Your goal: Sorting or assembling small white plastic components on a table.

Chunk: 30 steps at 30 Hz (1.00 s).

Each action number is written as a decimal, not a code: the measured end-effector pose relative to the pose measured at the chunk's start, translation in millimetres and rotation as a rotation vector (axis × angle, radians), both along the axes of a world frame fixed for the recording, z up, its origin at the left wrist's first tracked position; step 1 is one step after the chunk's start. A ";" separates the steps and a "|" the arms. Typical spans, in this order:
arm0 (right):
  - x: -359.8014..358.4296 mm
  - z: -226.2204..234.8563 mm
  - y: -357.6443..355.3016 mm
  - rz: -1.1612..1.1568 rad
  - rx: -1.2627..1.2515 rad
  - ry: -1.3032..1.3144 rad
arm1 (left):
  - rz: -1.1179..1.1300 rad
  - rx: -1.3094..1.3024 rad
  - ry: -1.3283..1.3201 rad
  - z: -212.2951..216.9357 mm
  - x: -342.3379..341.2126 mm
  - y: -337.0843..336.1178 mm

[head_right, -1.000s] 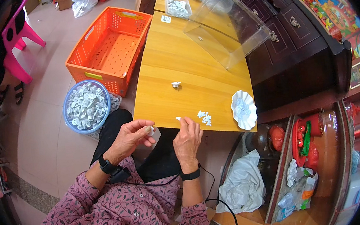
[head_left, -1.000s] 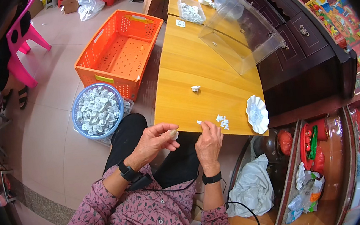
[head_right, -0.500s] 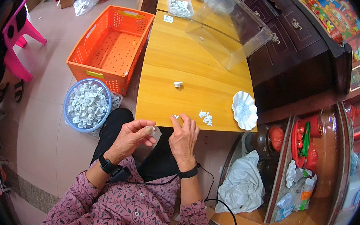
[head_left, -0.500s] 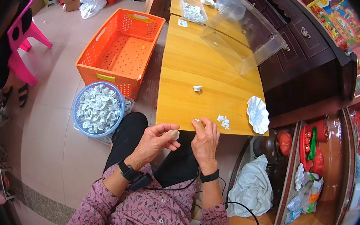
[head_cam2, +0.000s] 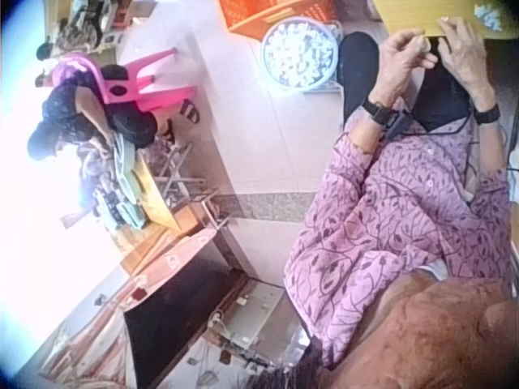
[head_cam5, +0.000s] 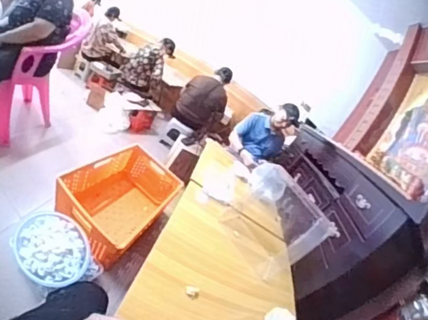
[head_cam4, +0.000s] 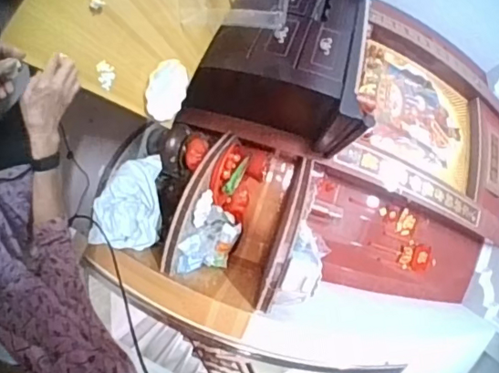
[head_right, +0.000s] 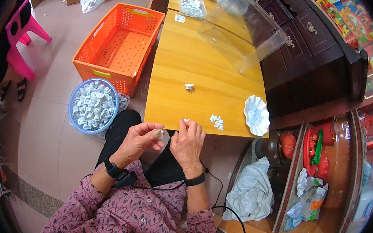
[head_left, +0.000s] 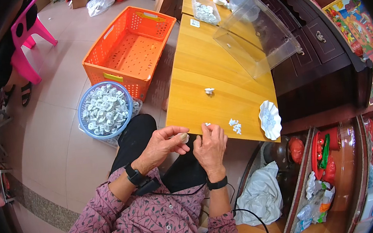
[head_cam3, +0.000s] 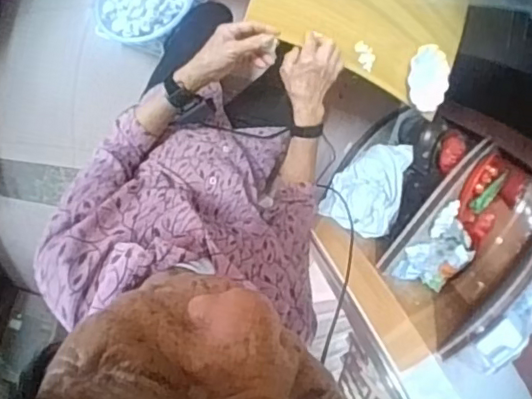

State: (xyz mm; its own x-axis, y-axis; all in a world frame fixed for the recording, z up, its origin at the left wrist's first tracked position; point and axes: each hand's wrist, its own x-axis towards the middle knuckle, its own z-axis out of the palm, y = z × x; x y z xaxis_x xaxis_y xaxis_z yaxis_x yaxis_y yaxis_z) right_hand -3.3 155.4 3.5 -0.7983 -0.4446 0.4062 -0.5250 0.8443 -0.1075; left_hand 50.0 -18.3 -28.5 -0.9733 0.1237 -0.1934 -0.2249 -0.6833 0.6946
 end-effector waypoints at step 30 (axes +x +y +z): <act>6.4 -17.4 8.4 0.058 -0.144 0.106 | -0.002 0.187 -0.018 0.0 0.7 3.2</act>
State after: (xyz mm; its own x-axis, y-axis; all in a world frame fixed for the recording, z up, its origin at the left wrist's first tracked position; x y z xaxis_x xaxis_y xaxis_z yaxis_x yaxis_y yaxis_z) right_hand 3.1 163.8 -13.9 -0.7222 -0.4201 0.5495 -0.5872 0.7923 -0.1660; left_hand 50.7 -15.1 -28.6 -0.9696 0.1609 -0.1843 -0.2375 -0.7999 0.5511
